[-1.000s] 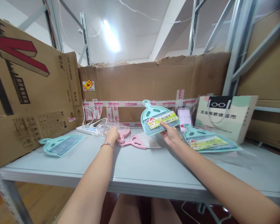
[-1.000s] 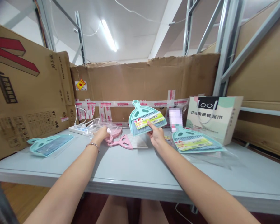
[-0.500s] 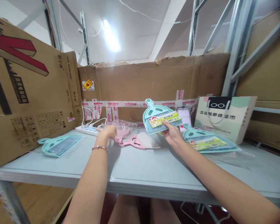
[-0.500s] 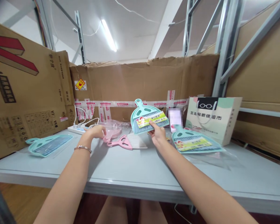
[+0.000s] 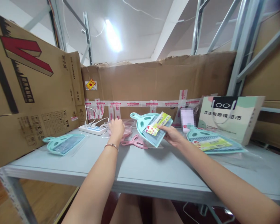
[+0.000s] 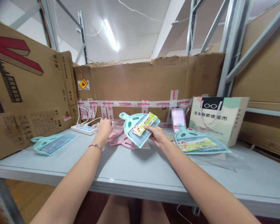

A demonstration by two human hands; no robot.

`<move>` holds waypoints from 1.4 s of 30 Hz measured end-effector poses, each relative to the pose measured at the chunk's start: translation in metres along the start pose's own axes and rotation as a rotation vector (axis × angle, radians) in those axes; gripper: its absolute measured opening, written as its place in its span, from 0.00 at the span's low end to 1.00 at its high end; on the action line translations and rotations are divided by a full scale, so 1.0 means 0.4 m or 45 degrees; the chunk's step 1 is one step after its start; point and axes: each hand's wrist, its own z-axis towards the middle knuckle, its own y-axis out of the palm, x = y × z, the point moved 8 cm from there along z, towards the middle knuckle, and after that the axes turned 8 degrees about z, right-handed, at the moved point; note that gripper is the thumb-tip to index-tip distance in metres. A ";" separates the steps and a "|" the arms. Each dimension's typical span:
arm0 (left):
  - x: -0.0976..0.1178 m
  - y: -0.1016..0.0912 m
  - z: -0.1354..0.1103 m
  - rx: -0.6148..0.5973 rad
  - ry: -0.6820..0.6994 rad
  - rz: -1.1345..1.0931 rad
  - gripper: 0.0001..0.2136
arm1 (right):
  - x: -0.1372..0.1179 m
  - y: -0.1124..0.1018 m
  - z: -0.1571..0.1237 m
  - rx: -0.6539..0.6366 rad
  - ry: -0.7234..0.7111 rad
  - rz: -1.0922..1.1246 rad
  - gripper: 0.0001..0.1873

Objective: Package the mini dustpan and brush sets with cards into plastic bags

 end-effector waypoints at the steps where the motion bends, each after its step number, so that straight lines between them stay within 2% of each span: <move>1: -0.009 -0.018 0.001 0.068 -0.020 -0.029 0.12 | 0.006 0.002 -0.001 -0.027 0.033 -0.033 0.11; 4: 0.013 -0.049 -0.006 0.188 0.088 -0.151 0.13 | 0.031 0.010 -0.004 -0.089 0.106 -0.080 0.11; 7: 0.098 -0.057 -0.029 0.219 0.412 -0.351 0.12 | 0.055 0.018 -0.003 -0.097 0.137 -0.066 0.12; 10: 0.172 -0.070 -0.061 0.254 0.703 -0.526 0.11 | 0.051 0.019 0.003 -0.045 0.063 0.033 0.10; 15: 0.198 -0.103 -0.088 0.326 0.852 -0.674 0.11 | 0.030 0.003 0.016 0.048 -0.056 0.222 0.08; 20: 0.242 -0.107 -0.124 0.285 1.031 -0.673 0.11 | 0.047 0.012 0.022 -0.017 -0.048 0.247 0.10; 22: 0.250 -0.108 -0.127 0.284 1.034 -0.688 0.11 | 0.041 0.013 0.019 -0.011 -0.080 0.272 0.11; 27: 0.197 -0.135 -0.099 0.442 0.723 -0.673 0.10 | 0.003 0.016 0.003 0.024 -0.173 0.306 0.12; 30: 0.177 -0.150 -0.096 0.488 0.613 -0.663 0.10 | 0.002 0.034 -0.011 -0.006 -0.178 0.229 0.12; 32: 0.187 -0.150 -0.101 0.451 0.638 -0.628 0.10 | 0.004 0.047 -0.021 -0.026 -0.208 0.185 0.13; 36: 0.242 -0.125 -0.124 0.253 0.904 -0.567 0.09 | 0.010 0.056 -0.028 -0.039 -0.240 0.152 0.13; 39: 0.229 -0.129 -0.116 0.293 0.865 -0.654 0.08 | 0.009 0.032 -0.017 0.054 -0.216 0.302 0.13; 42: 0.209 -0.139 -0.106 0.359 0.809 -0.744 0.08 | 0.000 0.018 -0.008 0.078 -0.222 0.403 0.13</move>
